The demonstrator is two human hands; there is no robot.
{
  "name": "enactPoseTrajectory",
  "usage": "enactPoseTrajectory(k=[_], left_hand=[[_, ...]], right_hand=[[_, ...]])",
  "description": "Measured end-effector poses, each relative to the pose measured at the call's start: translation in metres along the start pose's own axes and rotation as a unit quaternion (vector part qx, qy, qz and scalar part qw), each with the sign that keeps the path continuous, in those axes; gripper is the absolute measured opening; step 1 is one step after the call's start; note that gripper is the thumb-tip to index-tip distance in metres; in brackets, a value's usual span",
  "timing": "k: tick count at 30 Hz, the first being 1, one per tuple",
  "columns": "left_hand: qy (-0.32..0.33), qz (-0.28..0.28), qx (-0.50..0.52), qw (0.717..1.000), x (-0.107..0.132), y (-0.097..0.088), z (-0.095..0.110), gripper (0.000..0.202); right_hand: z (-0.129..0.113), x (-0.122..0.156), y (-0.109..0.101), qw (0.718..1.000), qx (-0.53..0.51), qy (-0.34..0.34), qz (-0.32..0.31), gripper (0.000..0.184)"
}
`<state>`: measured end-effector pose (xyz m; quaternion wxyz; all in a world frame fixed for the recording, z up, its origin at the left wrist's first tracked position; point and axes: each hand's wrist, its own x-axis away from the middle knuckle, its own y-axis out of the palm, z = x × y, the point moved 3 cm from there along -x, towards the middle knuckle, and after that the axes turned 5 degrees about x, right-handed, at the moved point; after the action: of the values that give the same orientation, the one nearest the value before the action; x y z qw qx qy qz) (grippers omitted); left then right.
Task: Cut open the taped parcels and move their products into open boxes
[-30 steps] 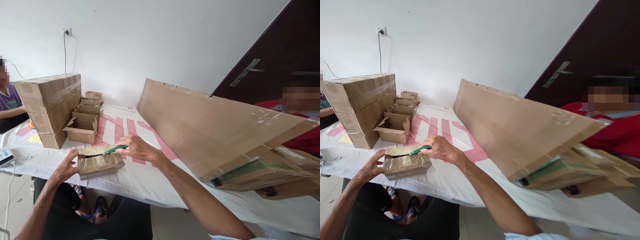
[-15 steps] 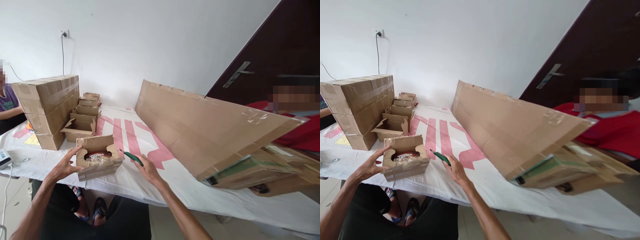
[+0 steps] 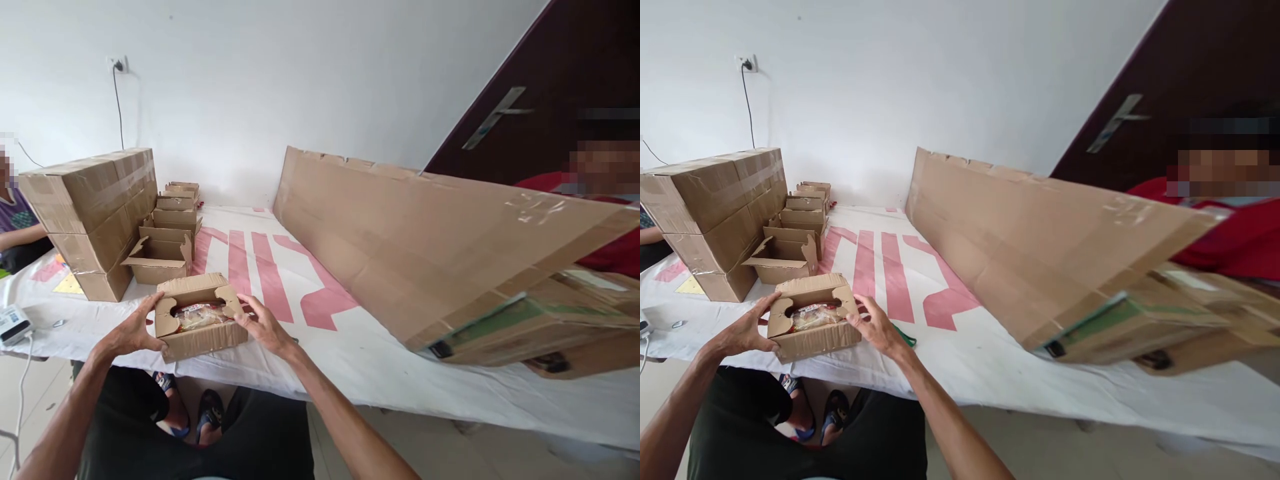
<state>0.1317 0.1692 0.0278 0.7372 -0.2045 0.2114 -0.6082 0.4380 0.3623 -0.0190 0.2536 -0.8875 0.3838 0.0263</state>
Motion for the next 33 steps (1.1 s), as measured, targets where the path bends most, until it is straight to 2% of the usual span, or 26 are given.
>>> enactPoseTrajectory(k=[2, 5, 7, 10, 13, 16, 20, 22, 25, 27, 30, 33], left_hand=[[-0.008, -0.014, 0.009, 1.000, 0.004, -0.005, 0.003, 0.130], [-0.028, -0.025, 0.017, 0.999, 0.005, -0.008, 0.009, 0.121], [-0.039, 0.021, -0.021, 0.999, -0.003, -0.007, 0.014, 0.107], [-0.028, 0.130, -0.144, 0.981, -0.025, 0.002, 0.021, 0.081], [0.007, 0.178, -0.219, 0.959, -0.044, 0.011, 0.025, 0.058], [0.028, 0.185, -0.188, 0.964, -0.046, 0.006, 0.023, 0.051], [-0.005, 0.168, -0.014, 0.986, -0.026, -0.015, 0.021, 0.057], [0.002, 0.173, 0.014, 0.985, -0.015, -0.022, 0.026, 0.053], [0.032, 0.214, -0.045, 0.975, -0.002, -0.024, 0.036, 0.039], [0.033, 0.235, -0.114, 0.965, 0.006, -0.018, 0.038, 0.036], [0.010, 0.218, -0.226, 0.950, 0.016, 0.000, 0.035, 0.037], [-0.012, 0.202, -0.258, 0.945, 0.023, 0.020, 0.028, 0.054]], right_hand=[[-0.017, 0.002, 0.006, 0.999, 0.035, 0.007, -0.011, 0.060], [-0.044, 0.003, 0.008, 0.992, 0.127, 0.026, 0.008, 0.063], [-0.066, -0.003, 0.010, 0.978, 0.203, 0.037, 0.022, 0.064], [-0.094, -0.025, 0.016, 0.952, 0.302, 0.046, -0.013, 0.051], [-0.106, -0.050, 0.012, 0.921, 0.384, 0.052, -0.042, 0.044], [-0.106, -0.058, -0.002, 0.916, 0.396, 0.056, -0.038, 0.037], [-0.096, -0.052, -0.026, 0.928, 0.363, 0.083, 0.004, 0.036], [-0.090, -0.047, -0.032, 0.927, 0.366, 0.076, 0.010, 0.038], [-0.080, -0.041, -0.030, 0.924, 0.380, 0.031, 0.032, 0.050], [-0.073, -0.038, -0.025, 0.917, 0.391, -0.031, 0.066, 0.057], [-0.054, -0.035, -0.012, 0.910, 0.390, -0.128, 0.054, 0.047], [-0.033, -0.033, -0.007, 0.917, 0.364, -0.149, 0.063, 0.038]])
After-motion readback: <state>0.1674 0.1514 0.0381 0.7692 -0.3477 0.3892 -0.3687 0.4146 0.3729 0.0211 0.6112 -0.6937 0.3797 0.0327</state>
